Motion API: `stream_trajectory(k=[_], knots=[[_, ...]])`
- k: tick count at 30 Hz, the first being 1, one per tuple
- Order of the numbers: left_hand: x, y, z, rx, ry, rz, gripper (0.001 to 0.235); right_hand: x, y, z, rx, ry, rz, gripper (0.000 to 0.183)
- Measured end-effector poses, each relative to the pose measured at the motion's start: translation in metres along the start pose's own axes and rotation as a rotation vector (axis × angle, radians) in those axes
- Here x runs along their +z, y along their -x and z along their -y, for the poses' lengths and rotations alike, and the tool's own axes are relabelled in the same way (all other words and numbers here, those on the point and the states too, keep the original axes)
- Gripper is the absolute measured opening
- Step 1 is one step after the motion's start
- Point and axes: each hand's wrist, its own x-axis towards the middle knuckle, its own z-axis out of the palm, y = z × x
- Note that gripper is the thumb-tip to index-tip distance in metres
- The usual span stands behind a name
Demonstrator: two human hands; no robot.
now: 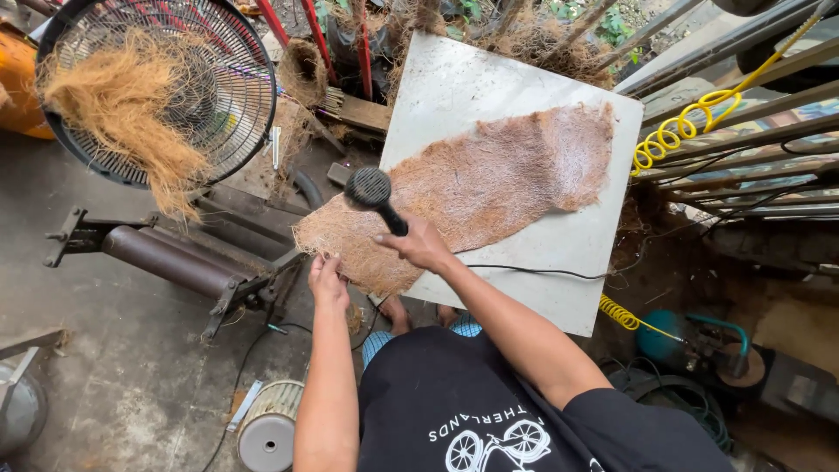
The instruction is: The person uses a spray gun to wet a piece of coco fiber mat laid on a white table, then uses a hairdryer to dry the mat. The person adjusts the mat's position and flips it over during the process.
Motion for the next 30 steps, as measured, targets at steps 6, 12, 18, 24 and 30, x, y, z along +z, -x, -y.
stream_trajectory(k=[6,12,18,24,30], knots=[[-0.021,-0.023,0.016,-0.005,-0.031,-0.014,0.029,-0.046,-0.012,-0.009,-0.020,-0.181,-0.186,0.037],[-0.016,-0.015,0.011,0.001,-0.018,-0.043,0.034,-0.098,-0.024,-0.037,-0.011,-0.273,-0.338,0.037],[-0.019,-0.014,0.012,0.006,0.008,-0.077,0.044,-0.156,-0.032,-0.072,-0.037,-0.396,-0.492,0.037],[-0.005,0.008,-0.005,0.040,-0.072,-0.130,0.041,-0.218,-0.025,-0.101,-0.051,-0.438,-0.624,0.037],[0.017,0.045,-0.030,0.038,-0.090,-0.165,0.043,-0.267,-0.008,-0.126,-0.051,-0.489,-0.704,0.037]])
